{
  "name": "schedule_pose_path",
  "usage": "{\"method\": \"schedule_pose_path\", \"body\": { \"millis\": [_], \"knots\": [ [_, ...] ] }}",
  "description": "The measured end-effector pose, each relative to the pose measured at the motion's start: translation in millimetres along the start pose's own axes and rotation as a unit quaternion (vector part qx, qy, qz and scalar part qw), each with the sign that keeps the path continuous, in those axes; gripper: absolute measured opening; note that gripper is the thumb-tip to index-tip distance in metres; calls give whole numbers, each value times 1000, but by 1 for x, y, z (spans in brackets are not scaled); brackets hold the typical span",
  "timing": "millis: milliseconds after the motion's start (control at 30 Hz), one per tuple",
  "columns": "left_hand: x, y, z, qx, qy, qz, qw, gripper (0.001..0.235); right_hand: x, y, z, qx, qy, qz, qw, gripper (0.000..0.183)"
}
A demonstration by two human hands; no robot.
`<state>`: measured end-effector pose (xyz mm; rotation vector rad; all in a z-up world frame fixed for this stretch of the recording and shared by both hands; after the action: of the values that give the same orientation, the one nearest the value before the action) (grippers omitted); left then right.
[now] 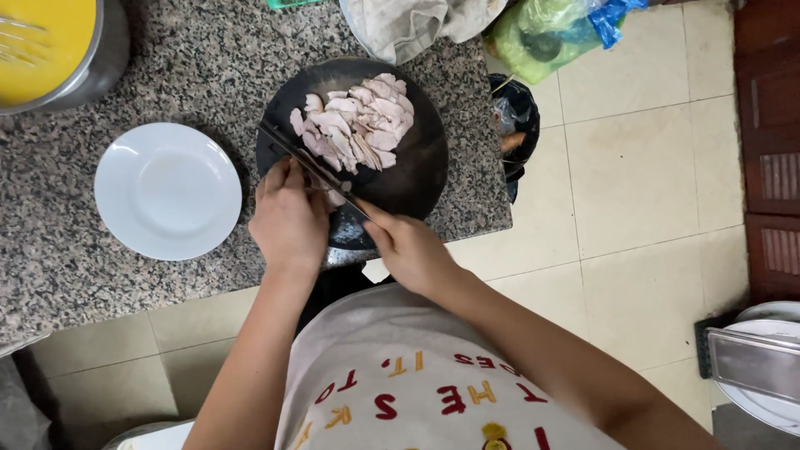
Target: Cutting cooked pork into thin slices on a wooden cutting board.
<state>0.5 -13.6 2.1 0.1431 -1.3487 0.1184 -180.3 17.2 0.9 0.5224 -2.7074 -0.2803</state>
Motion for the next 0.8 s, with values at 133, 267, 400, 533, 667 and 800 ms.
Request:
{"method": "schedule_pose_path", "body": {
  "millis": [133, 267, 400, 533, 667, 800],
  "knots": [
    [6, -4, -1, 13, 12, -23, 1000, 50, 17, 16, -3, -67, 27, -46, 996, 44],
    [7, -5, -2, -8, 11, -17, 1000, 49, -6, -10, 8, -38, 24, -8, 999, 41],
    [4, -6, -5, 3, 0, -27, 1000, 49, -19, -25, 14, 7, 36, 24, 999, 38],
    [6, -3, -6, 10, 28, -25, 999, 50, -10, -10, 3, -12, 46, 27, 998, 39],
    [1, -5, -6, 5, 21, -10, 1000, 51, 3, 11, 15, -56, 39, 0, 998, 40],
    [6, -2, -2, -2, 12, -14, 1000, 50, -8, -4, 14, -4, 40, 25, 999, 40]
  ]
}}
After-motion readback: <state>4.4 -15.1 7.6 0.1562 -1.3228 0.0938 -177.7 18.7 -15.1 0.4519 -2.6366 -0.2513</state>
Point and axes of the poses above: each hand's wrist, its own y-axis away from the middle knuckle, its own x-axis out of the back of the hand, z = x × y, the point moved 2 cm from there along -y, towards the middle knuckle, and after that the axes turned 10 degrees about -y, right-handed, at the moved point
